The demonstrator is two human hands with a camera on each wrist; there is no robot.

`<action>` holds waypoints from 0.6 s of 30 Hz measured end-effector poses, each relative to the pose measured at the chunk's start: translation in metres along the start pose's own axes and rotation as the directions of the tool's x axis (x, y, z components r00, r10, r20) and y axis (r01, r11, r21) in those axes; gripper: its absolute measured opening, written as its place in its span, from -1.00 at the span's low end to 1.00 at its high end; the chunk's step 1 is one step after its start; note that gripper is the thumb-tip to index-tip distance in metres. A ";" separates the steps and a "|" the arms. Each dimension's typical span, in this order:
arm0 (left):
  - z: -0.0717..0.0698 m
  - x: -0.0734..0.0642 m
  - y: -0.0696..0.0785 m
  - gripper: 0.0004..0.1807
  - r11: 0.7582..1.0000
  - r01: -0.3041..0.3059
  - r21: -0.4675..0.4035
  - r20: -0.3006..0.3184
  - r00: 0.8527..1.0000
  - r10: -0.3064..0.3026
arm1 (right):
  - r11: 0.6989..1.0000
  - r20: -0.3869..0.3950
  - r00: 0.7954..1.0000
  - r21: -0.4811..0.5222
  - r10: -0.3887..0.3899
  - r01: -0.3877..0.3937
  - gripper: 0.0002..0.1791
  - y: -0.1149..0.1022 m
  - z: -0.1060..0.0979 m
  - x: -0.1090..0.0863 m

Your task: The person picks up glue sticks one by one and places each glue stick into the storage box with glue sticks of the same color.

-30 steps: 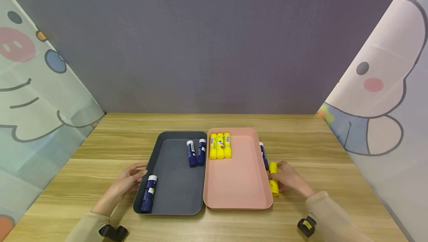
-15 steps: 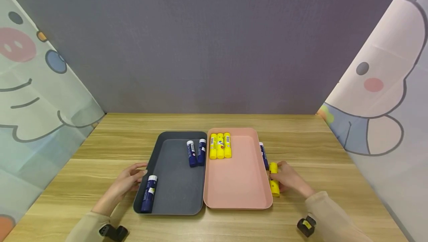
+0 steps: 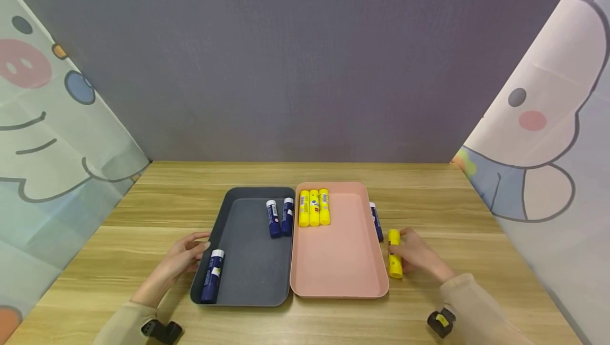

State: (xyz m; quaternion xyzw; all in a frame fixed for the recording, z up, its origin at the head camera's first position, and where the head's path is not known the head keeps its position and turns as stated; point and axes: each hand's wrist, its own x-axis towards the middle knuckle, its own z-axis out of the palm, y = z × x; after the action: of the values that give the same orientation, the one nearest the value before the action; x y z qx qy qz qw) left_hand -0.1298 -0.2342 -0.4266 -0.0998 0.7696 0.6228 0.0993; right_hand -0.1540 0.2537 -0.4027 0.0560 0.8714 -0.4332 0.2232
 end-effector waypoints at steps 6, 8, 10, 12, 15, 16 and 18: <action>0.000 0.000 0.000 -0.56 1.000 0.001 0.009 -0.006 1.000 -0.001 | 1.000 -0.006 1.000 -0.011 0.007 -0.007 -0.25 -0.004 -0.005 -0.002; 0.000 0.000 0.000 -0.57 1.000 -0.001 0.009 -0.004 1.000 0.001 | 1.000 -0.015 1.000 -0.023 0.003 -0.003 -0.25 -0.007 -0.007 -0.003; 0.000 0.000 0.000 -0.57 1.000 -0.002 0.009 0.001 1.000 0.002 | 0.999 -0.026 1.000 -0.034 -0.011 0.010 -0.25 -0.010 -0.009 -0.004; 0.000 0.000 0.000 -0.57 1.000 -0.002 0.007 0.004 1.000 0.002 | 0.999 -0.035 0.999 -0.043 -0.029 0.027 -0.25 -0.012 -0.011 -0.005; 0.000 0.000 -0.001 -0.57 1.000 -0.005 0.008 0.005 1.000 0.005 | 0.997 -0.043 0.998 -0.060 -0.056 0.053 -0.25 -0.017 -0.013 -0.006; 0.000 0.000 -0.001 -0.57 1.000 -0.005 0.007 0.005 1.000 0.005 | 0.996 -0.041 0.997 -0.065 -0.060 0.057 -0.25 -0.018 -0.014 -0.006; 0.000 0.000 -0.001 -0.56 1.000 -0.006 0.006 0.004 1.000 0.006 | 0.996 -0.030 0.997 -0.068 -0.065 0.063 -0.25 -0.021 -0.016 -0.006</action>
State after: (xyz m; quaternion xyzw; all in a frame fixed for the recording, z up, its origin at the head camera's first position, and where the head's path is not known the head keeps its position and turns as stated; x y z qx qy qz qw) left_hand -0.1298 -0.2349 -0.4273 -0.0960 0.7717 0.6208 0.0994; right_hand -0.1605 0.2541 -0.3761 0.0273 0.8902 -0.4098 0.1970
